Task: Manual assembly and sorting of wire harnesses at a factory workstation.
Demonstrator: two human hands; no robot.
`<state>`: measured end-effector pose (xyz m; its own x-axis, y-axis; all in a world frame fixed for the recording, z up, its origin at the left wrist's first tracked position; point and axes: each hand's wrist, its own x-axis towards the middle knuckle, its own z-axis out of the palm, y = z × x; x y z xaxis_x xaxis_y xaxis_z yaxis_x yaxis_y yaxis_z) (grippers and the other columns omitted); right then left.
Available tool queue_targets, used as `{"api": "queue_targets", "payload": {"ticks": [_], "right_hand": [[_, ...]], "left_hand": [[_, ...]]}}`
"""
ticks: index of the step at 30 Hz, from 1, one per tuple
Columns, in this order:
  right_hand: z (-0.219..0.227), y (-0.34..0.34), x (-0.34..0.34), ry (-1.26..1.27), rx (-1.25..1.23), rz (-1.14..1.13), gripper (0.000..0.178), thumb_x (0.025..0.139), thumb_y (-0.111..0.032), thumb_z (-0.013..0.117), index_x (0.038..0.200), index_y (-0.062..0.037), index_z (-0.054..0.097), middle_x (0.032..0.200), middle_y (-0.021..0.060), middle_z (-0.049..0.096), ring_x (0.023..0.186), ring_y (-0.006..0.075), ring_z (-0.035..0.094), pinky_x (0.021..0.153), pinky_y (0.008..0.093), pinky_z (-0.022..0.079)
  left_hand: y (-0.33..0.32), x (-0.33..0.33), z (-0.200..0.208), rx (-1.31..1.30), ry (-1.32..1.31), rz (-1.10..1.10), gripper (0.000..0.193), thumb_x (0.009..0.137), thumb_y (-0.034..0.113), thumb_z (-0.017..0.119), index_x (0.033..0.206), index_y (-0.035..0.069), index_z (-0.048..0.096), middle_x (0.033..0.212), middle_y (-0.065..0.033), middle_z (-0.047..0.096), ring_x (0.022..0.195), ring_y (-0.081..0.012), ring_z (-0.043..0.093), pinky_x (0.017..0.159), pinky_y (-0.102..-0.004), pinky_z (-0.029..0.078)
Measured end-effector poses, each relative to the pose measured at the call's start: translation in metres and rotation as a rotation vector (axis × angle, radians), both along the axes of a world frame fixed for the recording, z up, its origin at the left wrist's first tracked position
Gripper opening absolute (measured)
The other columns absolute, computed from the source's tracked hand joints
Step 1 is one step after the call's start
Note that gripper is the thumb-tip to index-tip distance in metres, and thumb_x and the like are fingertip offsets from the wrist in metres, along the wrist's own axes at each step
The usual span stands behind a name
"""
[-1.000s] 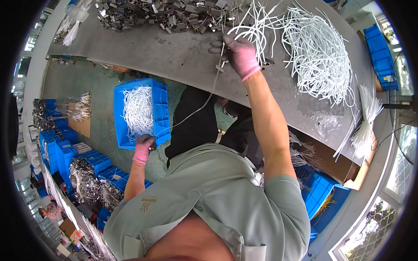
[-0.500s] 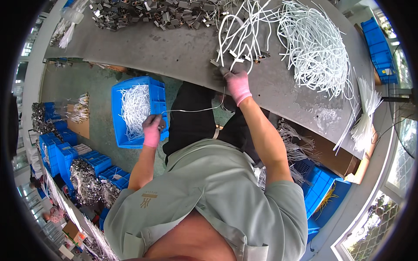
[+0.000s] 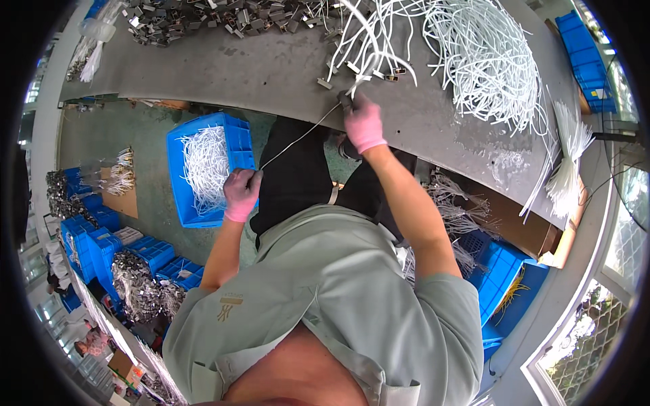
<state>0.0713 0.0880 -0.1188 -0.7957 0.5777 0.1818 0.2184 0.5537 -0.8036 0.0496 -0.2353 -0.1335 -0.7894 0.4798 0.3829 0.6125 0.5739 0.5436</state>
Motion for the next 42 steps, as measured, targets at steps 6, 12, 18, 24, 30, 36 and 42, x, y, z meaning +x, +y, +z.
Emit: {"api": "queue_targets", "payload": {"ticks": [6,12,18,24,30,36,42], "right_hand": [[0.029,0.019,-0.007,0.092,-1.114,-0.029,0.024,0.093,-0.017,0.056,0.104,0.0037,0.060,0.087,0.0140,0.067,0.075,0.0265,0.067,0.068,0.0330,0.054],[0.031,-0.014,-0.008,-0.054,-0.902,0.318,0.027,0.092,-0.023,0.060,0.098,0.0037,0.059,0.080,0.0155,0.068,0.063,0.0238,0.067,0.055,0.0319,0.054],[0.085,0.030,-0.024,0.215,-0.724,0.296,0.030,0.092,-0.026,0.059,0.095,0.0033,0.060,0.065,0.0102,0.064,0.057,0.0160,0.064,0.052,0.0268,0.051],[0.100,-0.022,-0.019,0.150,-0.905,0.201,0.031,0.093,-0.024,0.057,0.079,0.0038,0.061,0.064,0.0092,0.061,0.054,0.0167,0.060,0.052,0.0262,0.047],[0.120,0.009,-0.029,0.157,-0.811,0.169,0.033,0.093,-0.025,0.058,0.078,0.0039,0.061,0.065,0.0086,0.061,0.052,0.0150,0.058,0.049,0.0254,0.045],[0.121,0.027,-0.030,0.171,-0.731,0.094,0.029,0.092,-0.026,0.060,0.086,0.0024,0.063,0.064,0.0063,0.061,0.049,0.0137,0.058,0.047,0.0254,0.045],[0.084,0.149,-0.048,0.123,0.026,0.031,0.025,0.093,-0.022,0.052,0.097,-0.0018,0.067,0.058,0.0010,0.053,0.049,0.0096,0.048,0.046,0.0256,0.039]], "left_hand": [[0.000,0.002,-0.005,0.059,0.053,0.024,0.014,0.075,0.009,0.072,0.073,0.006,0.058,0.068,-0.0114,0.058,0.060,-0.0291,0.056,0.053,-0.0383,0.044],[0.042,-0.015,0.031,0.131,-0.081,0.023,0.014,0.079,0.012,0.069,0.072,0.004,0.059,0.063,-0.0123,0.057,0.056,-0.0280,0.055,0.053,-0.0350,0.044],[0.063,-0.032,0.054,0.163,-0.387,-0.016,0.025,0.090,0.024,0.057,0.078,0.002,0.059,0.057,-0.0087,0.053,0.048,-0.0185,0.051,0.048,-0.0315,0.039],[0.120,-0.056,0.090,0.601,-0.936,-0.092,0.039,0.098,0.034,0.045,0.108,-0.001,0.058,0.055,-0.0027,0.048,0.045,-0.0103,0.044,0.044,-0.0239,0.034],[0.163,-0.081,0.077,0.610,-0.955,-0.132,0.037,0.096,0.034,0.049,0.112,0.000,0.056,0.074,-0.0053,0.060,0.054,-0.0128,0.056,0.047,-0.0266,0.042],[0.216,-0.078,0.106,0.695,-1.181,-0.191,0.043,0.095,0.037,0.050,0.118,0.001,0.055,0.094,-0.0065,0.063,0.081,-0.0144,0.060,0.065,-0.0281,0.048],[0.241,-0.110,0.078,0.176,-0.413,-0.343,0.060,0.090,0.050,0.052,0.126,0.003,0.048,0.107,-0.0191,0.062,0.100,-0.0303,0.060,0.084,-0.0390,0.047]]}}
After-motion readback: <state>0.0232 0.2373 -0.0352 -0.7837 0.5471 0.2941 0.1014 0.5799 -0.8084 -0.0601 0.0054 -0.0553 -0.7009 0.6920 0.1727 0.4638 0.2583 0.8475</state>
